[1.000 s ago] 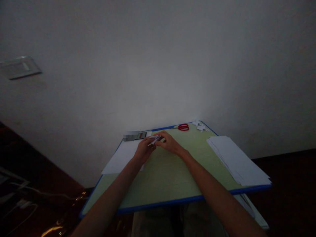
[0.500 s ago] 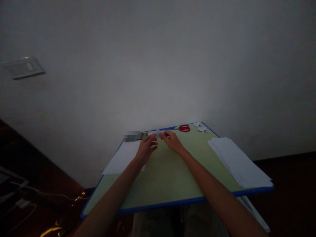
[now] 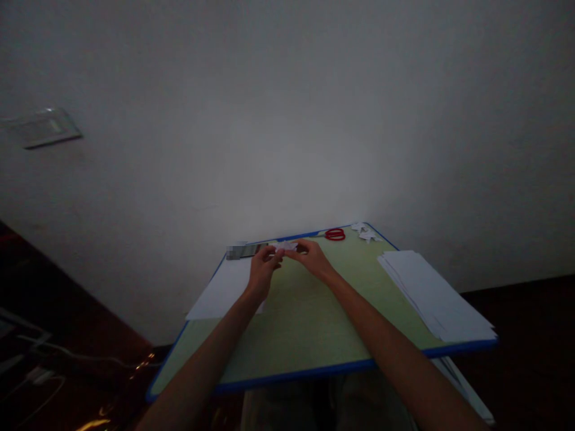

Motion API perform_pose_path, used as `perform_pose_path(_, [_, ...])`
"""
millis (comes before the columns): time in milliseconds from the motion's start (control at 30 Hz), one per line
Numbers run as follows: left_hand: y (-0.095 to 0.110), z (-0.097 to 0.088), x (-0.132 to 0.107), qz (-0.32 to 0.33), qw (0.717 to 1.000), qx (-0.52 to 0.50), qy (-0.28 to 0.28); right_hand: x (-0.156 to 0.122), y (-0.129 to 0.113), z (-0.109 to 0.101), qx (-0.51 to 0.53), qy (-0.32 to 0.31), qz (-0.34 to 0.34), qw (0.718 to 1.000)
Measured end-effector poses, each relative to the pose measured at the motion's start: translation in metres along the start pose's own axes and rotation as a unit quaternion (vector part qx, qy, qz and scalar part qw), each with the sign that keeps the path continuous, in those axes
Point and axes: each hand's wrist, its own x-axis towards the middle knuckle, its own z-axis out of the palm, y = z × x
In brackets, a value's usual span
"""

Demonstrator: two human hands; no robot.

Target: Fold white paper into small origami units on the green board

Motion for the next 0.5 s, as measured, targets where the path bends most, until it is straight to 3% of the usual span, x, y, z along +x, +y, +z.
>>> perform_pose_path(333, [0.0067, 0.0003, -0.0032, -0.007, 0.999, -0.017, -0.041, -0.0021, -0.0064, -0.0034, 0.052, -0.005, 0.052, 0.997])
perform_pose_path(500, [0.0035, -0.0009, 0.0003, -0.01, 0.999, -0.027, -0.016, -0.0029, -0.0012, -0.0027, 0.034, -0.022, 0.045, 0.998])
